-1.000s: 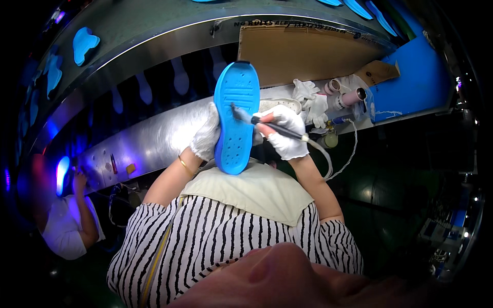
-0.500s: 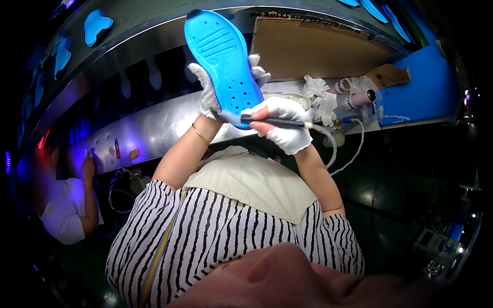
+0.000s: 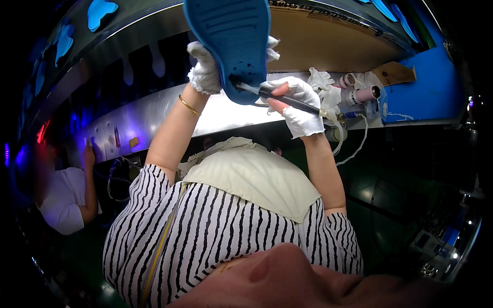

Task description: The person applies a liquid to the bottom of a blue shoe sole using a brush, covering the surface with sweeping motions. They pick up the soles from a conveyor belt, treat them, and move to the next one.

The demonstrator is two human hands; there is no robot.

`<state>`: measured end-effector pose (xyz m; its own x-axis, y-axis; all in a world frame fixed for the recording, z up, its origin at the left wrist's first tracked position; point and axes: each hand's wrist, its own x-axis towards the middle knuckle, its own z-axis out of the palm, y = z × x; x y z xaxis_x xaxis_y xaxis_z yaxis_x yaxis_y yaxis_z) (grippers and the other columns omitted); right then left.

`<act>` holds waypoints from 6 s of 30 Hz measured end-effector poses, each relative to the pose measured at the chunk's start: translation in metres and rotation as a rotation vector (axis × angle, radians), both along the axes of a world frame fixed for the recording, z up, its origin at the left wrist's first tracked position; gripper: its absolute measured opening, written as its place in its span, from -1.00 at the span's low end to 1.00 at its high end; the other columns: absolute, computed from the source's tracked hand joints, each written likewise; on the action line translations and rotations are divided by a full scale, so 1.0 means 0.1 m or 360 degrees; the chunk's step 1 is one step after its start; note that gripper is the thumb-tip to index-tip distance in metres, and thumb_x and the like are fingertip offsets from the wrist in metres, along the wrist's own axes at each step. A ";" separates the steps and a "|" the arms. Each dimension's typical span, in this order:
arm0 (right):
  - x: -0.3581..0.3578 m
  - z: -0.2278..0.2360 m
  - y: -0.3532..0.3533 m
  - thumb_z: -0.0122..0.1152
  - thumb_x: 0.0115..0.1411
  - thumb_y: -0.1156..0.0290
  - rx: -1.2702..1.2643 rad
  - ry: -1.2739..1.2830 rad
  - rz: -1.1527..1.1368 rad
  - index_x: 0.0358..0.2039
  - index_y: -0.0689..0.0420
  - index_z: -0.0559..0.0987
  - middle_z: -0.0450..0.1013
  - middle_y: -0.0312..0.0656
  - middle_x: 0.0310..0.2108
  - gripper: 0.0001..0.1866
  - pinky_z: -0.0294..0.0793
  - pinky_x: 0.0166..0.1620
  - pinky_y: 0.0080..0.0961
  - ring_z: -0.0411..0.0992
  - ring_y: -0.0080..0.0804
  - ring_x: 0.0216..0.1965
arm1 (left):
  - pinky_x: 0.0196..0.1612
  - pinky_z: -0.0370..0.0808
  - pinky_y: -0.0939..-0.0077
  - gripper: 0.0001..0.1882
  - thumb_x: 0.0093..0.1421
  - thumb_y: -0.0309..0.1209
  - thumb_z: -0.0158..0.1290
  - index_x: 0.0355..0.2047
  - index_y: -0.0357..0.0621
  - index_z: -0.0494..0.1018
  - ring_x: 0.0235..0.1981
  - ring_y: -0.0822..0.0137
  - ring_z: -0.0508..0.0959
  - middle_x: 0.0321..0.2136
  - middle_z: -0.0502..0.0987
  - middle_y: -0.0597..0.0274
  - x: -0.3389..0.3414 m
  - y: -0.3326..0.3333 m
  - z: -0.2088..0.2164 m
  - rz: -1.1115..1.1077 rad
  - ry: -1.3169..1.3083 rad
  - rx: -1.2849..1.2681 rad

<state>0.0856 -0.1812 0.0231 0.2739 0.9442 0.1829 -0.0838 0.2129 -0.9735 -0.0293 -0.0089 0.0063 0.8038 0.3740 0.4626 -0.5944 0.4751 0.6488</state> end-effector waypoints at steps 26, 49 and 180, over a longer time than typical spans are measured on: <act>0.11 0.03 0.14 0.23 -0.16 0.68 -0.0199 -0.0900 0.0218 -0.54 0.18 0.50 0.45 -0.20 -0.40 -0.85 0.43 -0.21 -0.51 0.45 -0.37 -0.30 | -0.21 0.53 0.32 -0.13 0.02 0.30 -0.03 0.10 -0.17 0.29 -0.20 0.17 0.53 -0.17 0.48 -0.05 0.06 0.12 0.28 0.0171 0.1495 0.0559; 0.29 -0.02 0.13 0.26 -0.01 0.68 0.0090 -0.0252 -0.0458 -0.41 0.20 0.47 0.52 -0.20 -0.41 -0.83 0.48 -0.32 -0.68 0.47 -0.59 -0.42 | 0.08 0.38 0.15 -0.35 0.24 0.04 -0.17 0.09 -0.28 0.25 -0.06 0.01 0.48 -0.09 0.46 -0.09 -0.16 0.18 -0.70 -0.0438 0.0487 -0.0851; -0.34 0.21 0.03 0.30 -0.13 0.70 0.0629 -0.1125 -0.0422 -0.45 0.21 0.56 0.48 -0.15 -0.48 -0.81 0.46 -0.33 -0.60 0.49 -0.43 -0.42 | 0.12 0.30 0.01 -0.16 0.15 0.20 -0.30 0.20 -0.25 0.09 0.05 -0.13 0.37 0.09 0.27 -0.19 0.12 -0.27 -0.15 -0.0317 0.0280 -0.0763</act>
<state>0.0514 -0.1783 0.0445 0.1742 0.6960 0.6966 0.6161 0.4748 -0.6285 -0.0173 -0.0363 -0.0090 0.9305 0.3426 0.1298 -0.3649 0.8341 0.4137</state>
